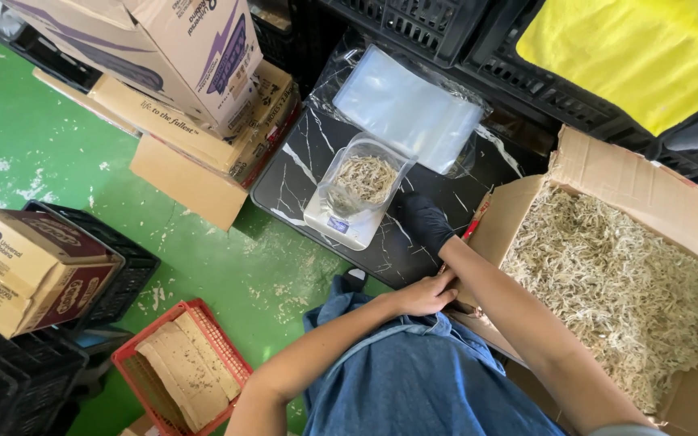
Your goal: The person transfers dried shredded food from a large box into small plastic bags, weighs each bag on a digital scale, and organizes the bags on a table.
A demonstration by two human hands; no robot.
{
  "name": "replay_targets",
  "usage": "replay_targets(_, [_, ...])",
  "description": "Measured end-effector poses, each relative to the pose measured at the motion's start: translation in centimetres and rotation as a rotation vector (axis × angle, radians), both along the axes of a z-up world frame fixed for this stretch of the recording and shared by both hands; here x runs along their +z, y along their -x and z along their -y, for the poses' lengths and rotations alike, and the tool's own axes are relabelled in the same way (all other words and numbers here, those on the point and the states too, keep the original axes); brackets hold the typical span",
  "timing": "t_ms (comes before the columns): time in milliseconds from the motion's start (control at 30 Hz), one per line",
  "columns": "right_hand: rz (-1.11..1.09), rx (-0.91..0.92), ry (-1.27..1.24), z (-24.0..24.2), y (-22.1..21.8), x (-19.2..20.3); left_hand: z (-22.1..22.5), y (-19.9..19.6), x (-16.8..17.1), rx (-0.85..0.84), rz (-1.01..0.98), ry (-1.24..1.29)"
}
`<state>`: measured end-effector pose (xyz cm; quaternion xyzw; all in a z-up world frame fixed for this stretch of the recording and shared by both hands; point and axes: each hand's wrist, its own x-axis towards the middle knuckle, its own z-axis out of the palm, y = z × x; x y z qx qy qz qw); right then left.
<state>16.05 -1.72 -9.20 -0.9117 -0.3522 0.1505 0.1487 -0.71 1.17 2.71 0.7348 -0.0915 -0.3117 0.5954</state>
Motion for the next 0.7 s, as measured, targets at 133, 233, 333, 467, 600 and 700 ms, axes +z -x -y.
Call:
replay_targets(133, [0.113,-0.057,0.011,2.7,-0.8,3.1,-0.5,-0.3,2.7,-0.009,-0.014,-0.035])
replay_targets(233, [-0.042,-0.352,-0.047,5.5,-0.2,10.4,-0.5,-1.3,1.9,-0.012,-0.029,-0.101])
replay_targets(333, [0.204,-0.432,-0.265,11.5,0.5,16.5,-0.7,-2.7,2.3,-0.08,-0.007,-0.232])
replay_targets(467, [0.143,-0.747,-0.12,21.2,2.5,18.4,-0.2,-3.7,3.9,-0.069,0.102,-0.409])
replay_targets(600, [-0.064,-0.934,0.047,27.2,4.8,16.3,2.6,-4.1,3.8,0.344,0.644,-0.304])
replay_targets(700, [-0.056,-0.96,-0.135,22.7,6.2,20.3,5.1,-4.2,3.0,0.393,0.744,-0.001])
